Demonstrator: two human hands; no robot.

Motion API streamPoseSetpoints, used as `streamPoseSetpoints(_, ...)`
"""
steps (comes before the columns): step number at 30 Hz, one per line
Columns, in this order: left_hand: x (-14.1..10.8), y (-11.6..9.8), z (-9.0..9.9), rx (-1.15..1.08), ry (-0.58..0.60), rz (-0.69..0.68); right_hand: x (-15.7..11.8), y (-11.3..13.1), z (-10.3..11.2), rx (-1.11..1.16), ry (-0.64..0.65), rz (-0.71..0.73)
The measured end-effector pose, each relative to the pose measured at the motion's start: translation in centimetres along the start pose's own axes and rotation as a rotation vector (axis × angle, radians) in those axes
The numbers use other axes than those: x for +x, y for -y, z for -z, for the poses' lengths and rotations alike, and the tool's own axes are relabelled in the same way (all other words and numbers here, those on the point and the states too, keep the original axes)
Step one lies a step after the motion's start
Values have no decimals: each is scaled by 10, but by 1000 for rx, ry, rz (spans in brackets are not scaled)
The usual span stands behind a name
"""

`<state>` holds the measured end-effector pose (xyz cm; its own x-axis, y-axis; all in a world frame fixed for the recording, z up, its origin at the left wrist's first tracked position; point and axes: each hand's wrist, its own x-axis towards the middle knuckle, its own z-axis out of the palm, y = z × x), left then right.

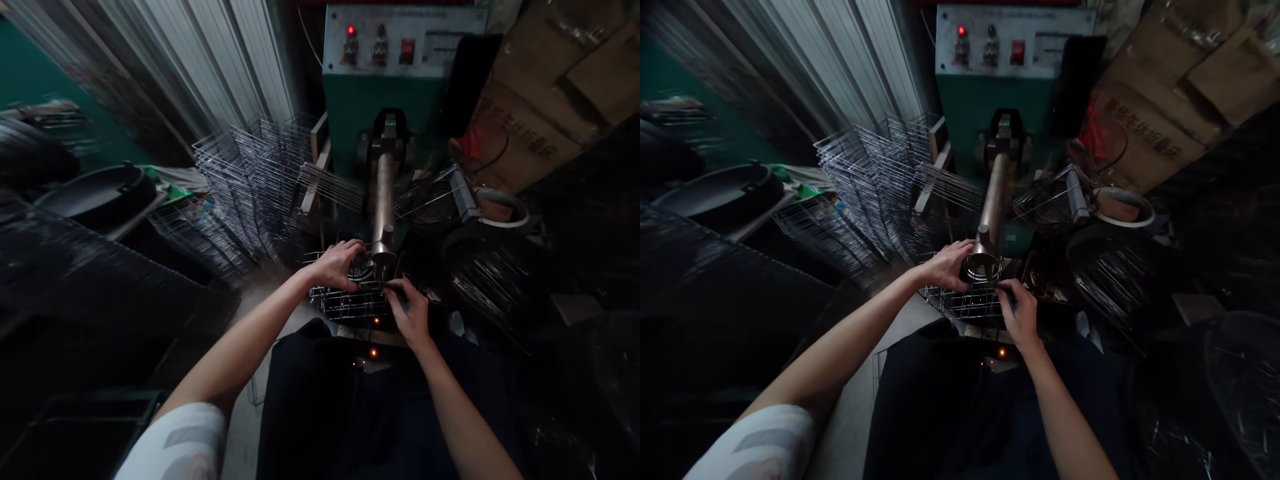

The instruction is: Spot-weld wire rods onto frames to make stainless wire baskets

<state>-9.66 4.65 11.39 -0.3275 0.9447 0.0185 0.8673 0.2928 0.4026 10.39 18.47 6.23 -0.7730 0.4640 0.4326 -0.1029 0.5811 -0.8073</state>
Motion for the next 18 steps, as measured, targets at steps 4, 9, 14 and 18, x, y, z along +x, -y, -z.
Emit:
streamPoseSetpoints(4,5,5,1,-12,1,-30,1,-5,-1,12,7,8)
streamPoseSetpoints(9,6,13,-4,-43,-7,-64,6,-8,-2,2,32,15)
streamPoseSetpoints(14,8,10,-6,-67,-49,-64,9,-7,-3,66,46,-36)
streamPoseSetpoints(18,-9,17,-1,-122,-72,-69,-4,-11,13,184,113,-161)
